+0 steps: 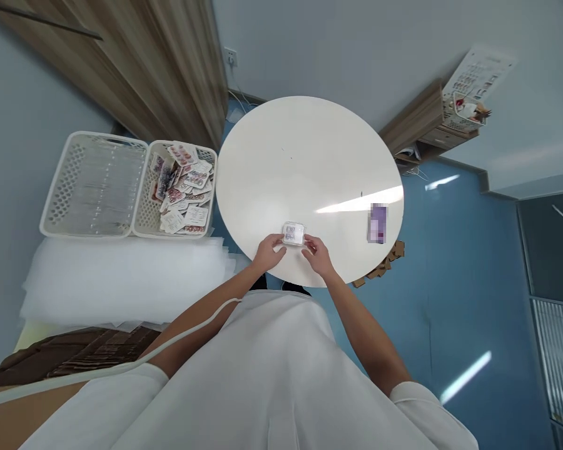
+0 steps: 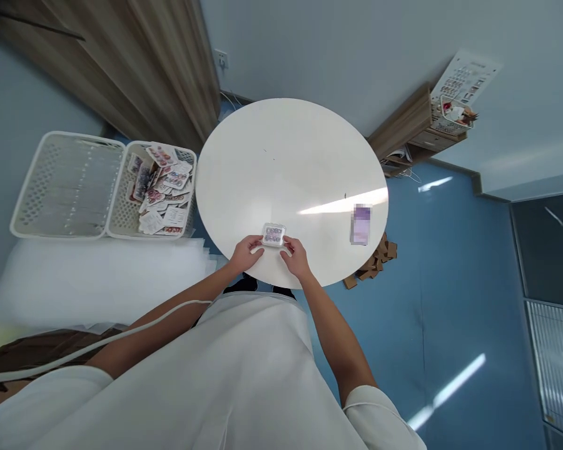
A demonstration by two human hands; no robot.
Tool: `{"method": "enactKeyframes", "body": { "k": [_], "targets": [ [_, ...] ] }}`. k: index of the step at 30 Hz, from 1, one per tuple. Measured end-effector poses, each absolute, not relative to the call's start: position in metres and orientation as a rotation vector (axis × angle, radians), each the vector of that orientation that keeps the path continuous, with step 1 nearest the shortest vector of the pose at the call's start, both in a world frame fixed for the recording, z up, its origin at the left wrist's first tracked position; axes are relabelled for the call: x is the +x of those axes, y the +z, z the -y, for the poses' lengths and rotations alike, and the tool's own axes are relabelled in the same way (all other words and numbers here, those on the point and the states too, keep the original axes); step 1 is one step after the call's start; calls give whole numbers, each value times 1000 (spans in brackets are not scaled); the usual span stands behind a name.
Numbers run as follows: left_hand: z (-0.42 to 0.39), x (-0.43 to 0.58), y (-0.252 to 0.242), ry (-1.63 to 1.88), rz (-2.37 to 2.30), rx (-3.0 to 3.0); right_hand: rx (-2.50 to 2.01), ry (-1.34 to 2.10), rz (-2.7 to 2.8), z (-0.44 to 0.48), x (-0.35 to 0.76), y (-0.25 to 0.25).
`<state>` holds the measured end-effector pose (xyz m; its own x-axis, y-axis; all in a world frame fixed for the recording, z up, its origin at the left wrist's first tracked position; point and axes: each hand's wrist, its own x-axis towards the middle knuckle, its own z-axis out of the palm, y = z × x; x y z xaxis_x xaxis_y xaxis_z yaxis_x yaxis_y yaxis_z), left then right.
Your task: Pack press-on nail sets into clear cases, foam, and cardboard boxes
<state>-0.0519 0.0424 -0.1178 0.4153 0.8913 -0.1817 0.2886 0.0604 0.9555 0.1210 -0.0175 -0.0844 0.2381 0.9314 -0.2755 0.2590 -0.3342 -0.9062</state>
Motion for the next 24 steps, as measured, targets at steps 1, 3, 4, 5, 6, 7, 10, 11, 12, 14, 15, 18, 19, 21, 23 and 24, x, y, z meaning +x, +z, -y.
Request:
{"method": "enactKeyframes", "body": {
  "k": [1,3,4,5,6,7,10,11,12,14,15,18,19,21,23,24],
  "targets": [
    [-36,-44,-118,607,-1063,1507,-1780,1088,1146,28,132,-85],
    [-24,-30,-118,541,-997,1560,-1818,1039,1222,47,150,-87],
    [-19,-24,-117,510,-978,1591,-1834,1020,1262,55,158,-89],
    [-14,-19,-117,483,-970,1622,-1850,1005,1298,62,165,-90],
    [-10,-14,-116,461,-970,1651,-1866,993,1330,67,170,-92],
    [-6,-10,-115,442,-974,1679,-1879,985,1359,71,175,-93],
    [5,0,-114,387,-1005,1746,-1906,986,1432,78,185,-100],
    [8,2,-114,366,-1024,1765,-1911,991,1461,79,187,-103],
    [11,4,-114,345,-1047,1788,-1917,996,1495,80,189,-106],
    [15,7,-114,305,-1090,1845,-1925,1002,1586,82,191,-110],
    [17,9,-114,289,-1103,1881,-1925,1001,1643,82,192,-112],
    [20,10,-111,280,-1153,2010,-1926,932,1834,81,195,-113],
    [20,11,-109,281,-1176,2053,-1924,887,1895,79,196,-112],
    [20,10,-107,262,-1217,2131,-1889,788,2009,73,197,-109],
    [21,10,-105,197,-1219,2191,-1794,726,2128,65,198,-107],
    [21,9,-105,158,-1211,2214,-1737,716,2183,60,198,-106]
  ]
}}
